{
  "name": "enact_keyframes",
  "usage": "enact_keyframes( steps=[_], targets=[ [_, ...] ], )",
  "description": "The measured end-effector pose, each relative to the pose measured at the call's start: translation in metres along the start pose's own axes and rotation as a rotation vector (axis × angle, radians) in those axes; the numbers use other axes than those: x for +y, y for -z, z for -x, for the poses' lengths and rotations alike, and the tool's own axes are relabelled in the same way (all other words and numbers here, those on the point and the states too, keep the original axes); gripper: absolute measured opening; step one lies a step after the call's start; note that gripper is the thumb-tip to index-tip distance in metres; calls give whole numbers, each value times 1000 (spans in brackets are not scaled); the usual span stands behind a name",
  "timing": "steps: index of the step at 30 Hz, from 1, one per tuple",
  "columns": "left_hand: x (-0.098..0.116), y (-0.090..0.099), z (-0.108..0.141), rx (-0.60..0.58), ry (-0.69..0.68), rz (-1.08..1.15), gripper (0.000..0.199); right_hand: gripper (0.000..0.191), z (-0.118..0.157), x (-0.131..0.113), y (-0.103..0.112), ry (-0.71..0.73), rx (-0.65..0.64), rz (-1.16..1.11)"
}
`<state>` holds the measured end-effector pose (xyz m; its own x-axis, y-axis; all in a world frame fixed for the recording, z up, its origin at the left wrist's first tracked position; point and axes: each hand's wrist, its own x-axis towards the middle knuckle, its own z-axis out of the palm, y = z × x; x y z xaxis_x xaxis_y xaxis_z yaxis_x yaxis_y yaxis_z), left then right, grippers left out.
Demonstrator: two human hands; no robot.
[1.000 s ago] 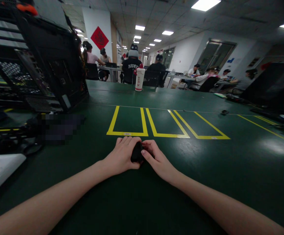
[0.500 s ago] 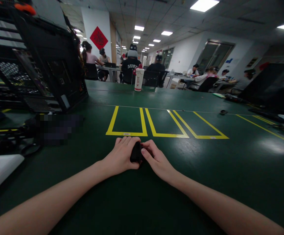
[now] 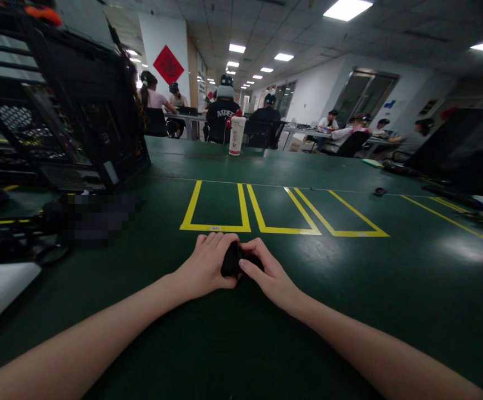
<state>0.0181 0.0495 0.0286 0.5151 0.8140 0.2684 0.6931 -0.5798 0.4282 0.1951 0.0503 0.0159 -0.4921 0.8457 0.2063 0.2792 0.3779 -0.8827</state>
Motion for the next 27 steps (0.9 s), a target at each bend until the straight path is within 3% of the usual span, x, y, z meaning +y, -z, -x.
enact_keyframes(
  steps=[10,20,27],
  targets=[
    [-1,-3,0,7,9,2,53,24,-1,0,-1,-74,-6,-9],
    [-2,-5,0,20,21,0,53,14,-2,2,-1,-30,11,-66],
    [-2,-6,-2,28,44,-9,54,24,-2,2,-1,-54,-7,-29]
  ],
)
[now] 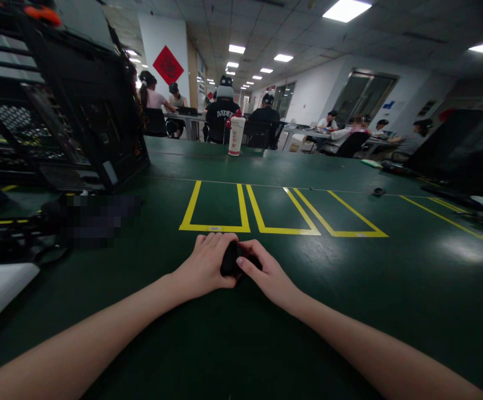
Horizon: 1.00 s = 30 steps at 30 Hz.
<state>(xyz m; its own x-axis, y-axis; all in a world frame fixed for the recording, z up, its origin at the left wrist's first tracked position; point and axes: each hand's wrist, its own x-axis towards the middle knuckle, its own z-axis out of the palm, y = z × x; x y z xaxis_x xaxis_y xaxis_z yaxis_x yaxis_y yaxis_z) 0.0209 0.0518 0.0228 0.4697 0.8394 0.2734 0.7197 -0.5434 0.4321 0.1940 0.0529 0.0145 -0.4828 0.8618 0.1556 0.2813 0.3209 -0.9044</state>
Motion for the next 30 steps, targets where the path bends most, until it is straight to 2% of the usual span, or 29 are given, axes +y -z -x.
enact_keyframes(
  steps=[4,10,15,22,26,30],
  targets=[
    [0,2,1,-18,-4,13,54,23,2,-2,1,74,-18,-1],
    [1,7,3,-34,-22,33,52,16,1,-1,0,30,4,-54],
    [2,7,2,-42,-15,34,53,28,1,-1,0,-34,9,-18],
    [3,9,4,-48,-21,42,51,23,2,-3,0,49,-32,-68],
    [4,9,3,-41,-22,33,51,16,1,1,-2,31,-21,-123],
    [3,8,2,-37,-22,14,52,24,-1,4,-3,-6,-3,-100]
  ],
)
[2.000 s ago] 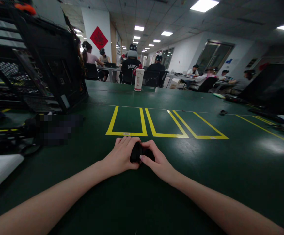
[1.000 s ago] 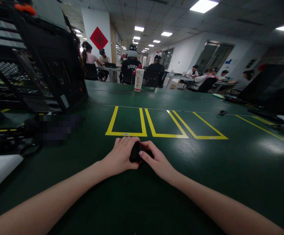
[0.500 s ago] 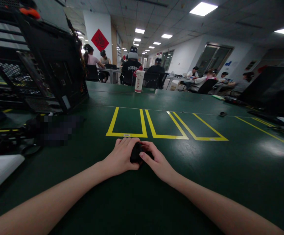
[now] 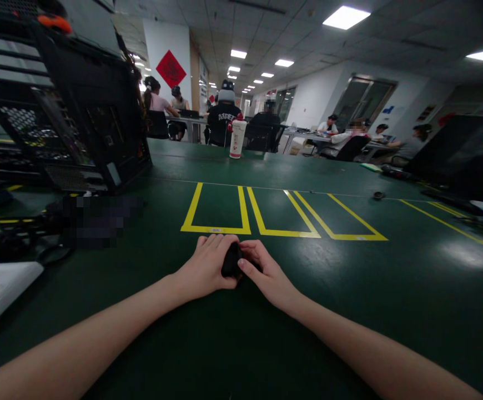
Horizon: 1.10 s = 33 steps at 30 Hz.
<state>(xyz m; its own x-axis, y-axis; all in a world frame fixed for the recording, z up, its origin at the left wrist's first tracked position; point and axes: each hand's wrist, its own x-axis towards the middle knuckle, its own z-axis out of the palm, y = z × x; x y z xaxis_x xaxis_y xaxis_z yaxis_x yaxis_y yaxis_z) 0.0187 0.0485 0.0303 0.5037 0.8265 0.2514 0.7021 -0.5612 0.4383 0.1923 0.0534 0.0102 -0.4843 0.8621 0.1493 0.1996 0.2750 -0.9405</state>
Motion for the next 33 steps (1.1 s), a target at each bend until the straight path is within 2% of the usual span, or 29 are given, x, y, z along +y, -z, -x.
enact_keyframes(
  steps=[4,10,15,20,27,31,33],
  targets=[
    [-1,0,1,-2,1,10,53,24,2,-2,2,-25,-42,38],
    [0,1,2,-7,13,24,53,25,3,-4,3,70,-56,19],
    [0,0,1,-4,1,21,50,16,2,-2,1,12,-26,-52],
    [-1,-1,0,-8,8,24,50,25,2,-4,1,-27,-21,-19],
    [-1,-1,0,-7,12,16,53,23,4,-3,3,57,-45,-34],
    [-1,-1,0,-3,2,10,50,15,3,-1,2,37,-18,-71],
    [-1,-1,0,-2,4,10,50,17,2,-1,2,23,-16,-71]
  ],
)
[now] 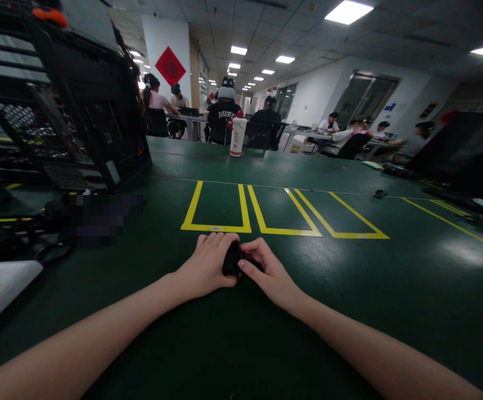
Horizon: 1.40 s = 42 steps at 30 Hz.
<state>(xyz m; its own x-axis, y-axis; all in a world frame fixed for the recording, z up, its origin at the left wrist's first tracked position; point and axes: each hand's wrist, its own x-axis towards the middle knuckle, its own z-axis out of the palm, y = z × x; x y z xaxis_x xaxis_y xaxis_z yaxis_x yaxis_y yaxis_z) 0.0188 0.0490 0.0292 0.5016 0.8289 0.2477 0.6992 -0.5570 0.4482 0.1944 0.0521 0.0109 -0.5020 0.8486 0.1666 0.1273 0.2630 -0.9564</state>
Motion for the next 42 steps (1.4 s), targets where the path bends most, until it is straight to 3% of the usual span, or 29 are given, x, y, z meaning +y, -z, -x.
enact_keyframes(
  steps=[4,15,21,32,38,42],
  targets=[
    [1,1,0,-5,5,5,50,27,0,0,0,-24,0,50],
    [0,1,1,-4,5,13,51,15,1,-1,0,3,6,-6],
    [0,1,1,-7,6,19,51,28,0,-3,0,-31,4,29],
    [0,1,1,-3,5,20,50,16,-1,6,0,12,14,-27],
    [1,1,0,-10,15,24,52,29,-1,0,1,-47,5,18],
    [2,3,1,-18,17,26,50,27,0,-1,1,3,-21,17]
  ],
)
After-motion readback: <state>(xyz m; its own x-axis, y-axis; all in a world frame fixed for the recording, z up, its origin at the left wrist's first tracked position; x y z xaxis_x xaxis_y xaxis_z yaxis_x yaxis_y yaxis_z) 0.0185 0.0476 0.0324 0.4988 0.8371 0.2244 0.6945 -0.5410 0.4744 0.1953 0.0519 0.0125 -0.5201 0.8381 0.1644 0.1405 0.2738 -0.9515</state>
